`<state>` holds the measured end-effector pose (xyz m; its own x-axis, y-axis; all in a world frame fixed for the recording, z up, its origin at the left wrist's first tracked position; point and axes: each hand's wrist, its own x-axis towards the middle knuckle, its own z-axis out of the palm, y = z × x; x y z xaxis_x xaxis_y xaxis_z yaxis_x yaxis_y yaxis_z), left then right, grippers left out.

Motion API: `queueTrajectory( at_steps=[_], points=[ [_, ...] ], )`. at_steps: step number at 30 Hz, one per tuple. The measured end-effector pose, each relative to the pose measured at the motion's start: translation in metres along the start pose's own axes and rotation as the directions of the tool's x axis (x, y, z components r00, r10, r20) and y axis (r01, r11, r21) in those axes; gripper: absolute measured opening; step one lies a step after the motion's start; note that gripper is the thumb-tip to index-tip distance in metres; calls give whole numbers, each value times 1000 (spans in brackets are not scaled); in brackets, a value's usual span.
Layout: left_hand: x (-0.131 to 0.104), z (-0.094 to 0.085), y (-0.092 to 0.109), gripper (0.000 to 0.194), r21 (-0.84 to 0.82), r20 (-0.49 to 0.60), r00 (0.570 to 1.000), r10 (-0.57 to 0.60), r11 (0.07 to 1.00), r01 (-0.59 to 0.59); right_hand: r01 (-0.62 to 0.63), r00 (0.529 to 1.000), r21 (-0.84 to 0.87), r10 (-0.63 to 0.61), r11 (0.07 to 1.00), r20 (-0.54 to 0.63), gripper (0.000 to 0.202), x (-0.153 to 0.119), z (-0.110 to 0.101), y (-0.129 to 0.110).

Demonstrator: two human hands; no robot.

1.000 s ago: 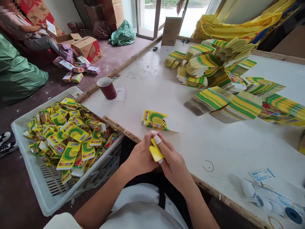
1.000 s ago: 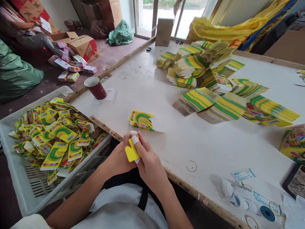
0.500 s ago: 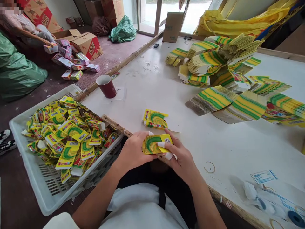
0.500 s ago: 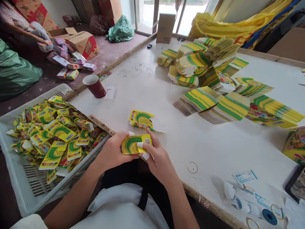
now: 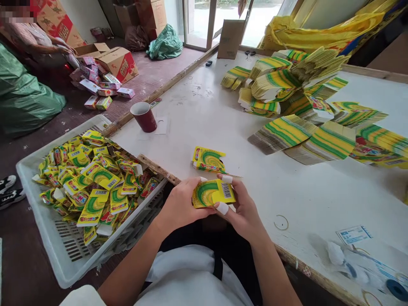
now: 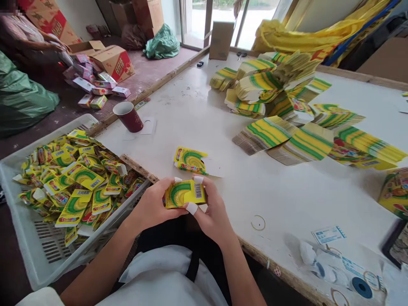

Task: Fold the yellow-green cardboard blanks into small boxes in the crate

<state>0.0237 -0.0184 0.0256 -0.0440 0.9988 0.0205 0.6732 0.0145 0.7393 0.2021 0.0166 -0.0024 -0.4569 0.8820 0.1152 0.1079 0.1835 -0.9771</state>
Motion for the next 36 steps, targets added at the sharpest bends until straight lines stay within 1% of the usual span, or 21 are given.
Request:
queueTrajectory(
  at_steps=[2,4,5,6,7,8,9,10,11,12,14,16,20,23,26,27,29,30,32,34,36],
  points=[
    [-3,-1,-3,56,-57,-5,999,-50,997,49,-19,1000,-9,20,1000,4,53,3,3,-1],
    [-4,-6,-11,50,-206,-19,995,-94,975,88,-19,1000,-5,19,1000,14,64,9,4,0],
    [-4,-10,-17,47,-325,-73,990,-118,942,88,-10,1000,-25,10,1000,3,67,14,3,2],
    [-2,-16,-24,45,-462,-179,971,-158,885,59,6,1000,-81,-9,997,-30,67,20,1,5],
    [0,-21,-33,45,-592,-319,921,-224,806,-9,20,996,-165,-33,986,-83,62,27,-2,9],
    [3,-28,-41,46,-690,-458,831,-316,716,-107,23,987,-265,-63,964,-145,54,35,-4,14],
    [6,-34,-50,47,-749,-551,721,-420,630,-205,8,975,-364,-87,931,-202,46,42,-7,19],
    [8,-39,-57,48,-791,-572,642,-511,552,-265,-11,967,-421,-98,907,-235,41,50,-9,24],
    [11,-42,-62,48,-827,-549,598,-584,483,-288,-27,963,-460,-101,887,-251,38,56,-10,29],
    [12,-42,-65,48,-861,-502,591,-631,429,-273,-42,962,-482,-95,875,-256,37,61,-10,33],
    [14,-36,-65,45,-906,-408,625,-666,377,-190,-58,965,-505,-83,861,-251,38,69,-8,39],
    [14,-22,-58,46,-913,-368,670,-645,388,-128,-65,965,-519,-80,852,-251,39,71,-5,41],
    [12,7,-37,55,-909,-334,739,-585,407,-89,-70,956,-485,-81,872,-283,40,69,-3,36],
    [10,18,-24,63,-916,-287,789,-542,398,-60,-63,949,-400,-70,914,-309,39,61,-1,26],
    [8,22,-10,70,-923,-250,868,-429,377,-80,-6,973,-173,-34,985,-228,42,47,9,9],
    [7,22,-5,71,-927,-238,893,-383,363,-91,-1,988,-36,-5,999,-157,45,40,14,2],
    [7,21,5,68,-937,-223,923,-314,331,-114,-70,997,258,63,963,37,49,26,25,-11],
    [8,20,9,65,-941,-229,926,-301,311,-132,-125,989,357,86,926,125,51,20,30,-17],
    [10,18,16,59,-942,-279,902,-328,278,-190,-212,966,436,121,874,228,55,9,39,-26],
    [12,19,19,59,-934,-329,860,-390,270,-235,-239,961,419,152,876,231,59,3,44,-30],
    [13,21,17,65,-930,-330,843,-426,301,-212,-223,971,372,171,901,168,57,3,44,-27]
  ],
)
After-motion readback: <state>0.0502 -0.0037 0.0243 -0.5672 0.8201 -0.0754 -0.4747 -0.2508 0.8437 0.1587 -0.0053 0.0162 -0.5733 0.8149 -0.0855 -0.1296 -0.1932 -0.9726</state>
